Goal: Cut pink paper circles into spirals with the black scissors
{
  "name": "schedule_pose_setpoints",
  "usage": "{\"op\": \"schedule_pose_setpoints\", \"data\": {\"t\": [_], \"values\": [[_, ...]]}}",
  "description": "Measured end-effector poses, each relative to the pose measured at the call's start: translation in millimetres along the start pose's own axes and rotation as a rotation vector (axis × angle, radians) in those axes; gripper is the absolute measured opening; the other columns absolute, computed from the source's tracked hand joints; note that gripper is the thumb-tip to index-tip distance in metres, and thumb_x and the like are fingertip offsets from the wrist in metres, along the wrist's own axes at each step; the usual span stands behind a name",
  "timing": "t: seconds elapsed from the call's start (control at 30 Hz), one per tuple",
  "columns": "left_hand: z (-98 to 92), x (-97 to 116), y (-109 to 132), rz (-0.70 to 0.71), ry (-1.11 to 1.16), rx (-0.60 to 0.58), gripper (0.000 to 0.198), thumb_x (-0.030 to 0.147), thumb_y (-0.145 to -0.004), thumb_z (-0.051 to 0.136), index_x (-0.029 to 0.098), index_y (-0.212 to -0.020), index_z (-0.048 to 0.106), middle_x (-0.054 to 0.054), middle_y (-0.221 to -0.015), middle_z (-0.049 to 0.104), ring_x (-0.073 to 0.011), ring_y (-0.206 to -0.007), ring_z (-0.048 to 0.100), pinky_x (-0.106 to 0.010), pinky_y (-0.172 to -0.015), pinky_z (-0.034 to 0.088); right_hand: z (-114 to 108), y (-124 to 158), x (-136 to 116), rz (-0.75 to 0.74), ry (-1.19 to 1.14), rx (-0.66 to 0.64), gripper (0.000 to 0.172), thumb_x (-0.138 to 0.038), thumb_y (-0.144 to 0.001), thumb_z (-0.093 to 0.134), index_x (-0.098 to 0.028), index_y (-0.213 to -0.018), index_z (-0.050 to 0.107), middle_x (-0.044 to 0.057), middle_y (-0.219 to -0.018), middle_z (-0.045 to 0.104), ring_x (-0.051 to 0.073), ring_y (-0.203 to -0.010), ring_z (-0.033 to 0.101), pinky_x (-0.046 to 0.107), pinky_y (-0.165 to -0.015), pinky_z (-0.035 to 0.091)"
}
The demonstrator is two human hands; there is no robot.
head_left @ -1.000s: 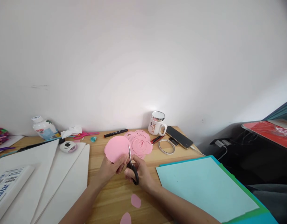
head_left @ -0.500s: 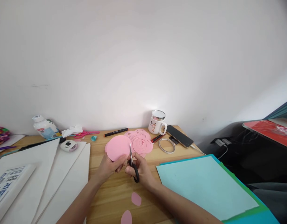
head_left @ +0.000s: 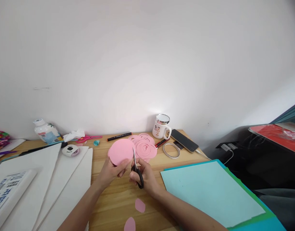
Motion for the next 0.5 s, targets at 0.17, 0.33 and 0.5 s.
{"op": "schedule_pose_setpoints", "data": {"t": [0.17, 0.33, 0.5], "values": [[-1.9, -4.7, -1.5, 0.013, -0.016, 0.015, 0.042, 0.041, -0.076, 0.056, 0.017, -0.043, 0.045, 0.003, -0.035, 0.041, -0.0075, -0.036, 0.036, -0.02, -0.038, 0.031, -0.8, 0.5, 4.2, 0.016, -0.018, 0.007, 0.036, -0.039, -0.064, 0.072, -0.021, -0.077, 0.043, -0.011, -0.044, 0.049, 0.006, -0.034, 0.039, 0.016, -0.034, 0.028], [4.9, -1.6, -0.4, -0.005, 0.039, 0.009, 0.034, 0.042, -0.077, 0.055, 0.017, -0.055, 0.051, 0.005, -0.037, 0.04, -0.0076, -0.036, 0.034, -0.021, -0.038, 0.029, 0.6, 0.4, 9.5, 0.03, -0.018, -0.001, 0.039, -0.039, -0.062, 0.074, -0.02, -0.077, 0.044, -0.009, -0.044, 0.051, 0.006, -0.034, 0.041, 0.016, -0.033, 0.029], [7.9, 0.0, 0.8, 0.007, 0.01, -0.004, 0.03, 0.041, -0.076, 0.057, 0.016, -0.059, 0.054, 0.006, -0.037, 0.039, -0.007, -0.036, 0.031, -0.02, -0.037, 0.027, 0.7, 0.0, 10.7, 0.049, -0.009, -0.013, 0.042, -0.042, -0.06, 0.076, -0.02, -0.08, 0.046, -0.01, -0.045, 0.05, 0.007, -0.034, 0.041, 0.016, -0.033, 0.029]]}}
Point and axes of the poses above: each hand's wrist, its own y-axis away from the middle knuckle, its own z-axis out of the palm, x = y × z, the point moved 6 cm from there along -y, towards the middle knuckle
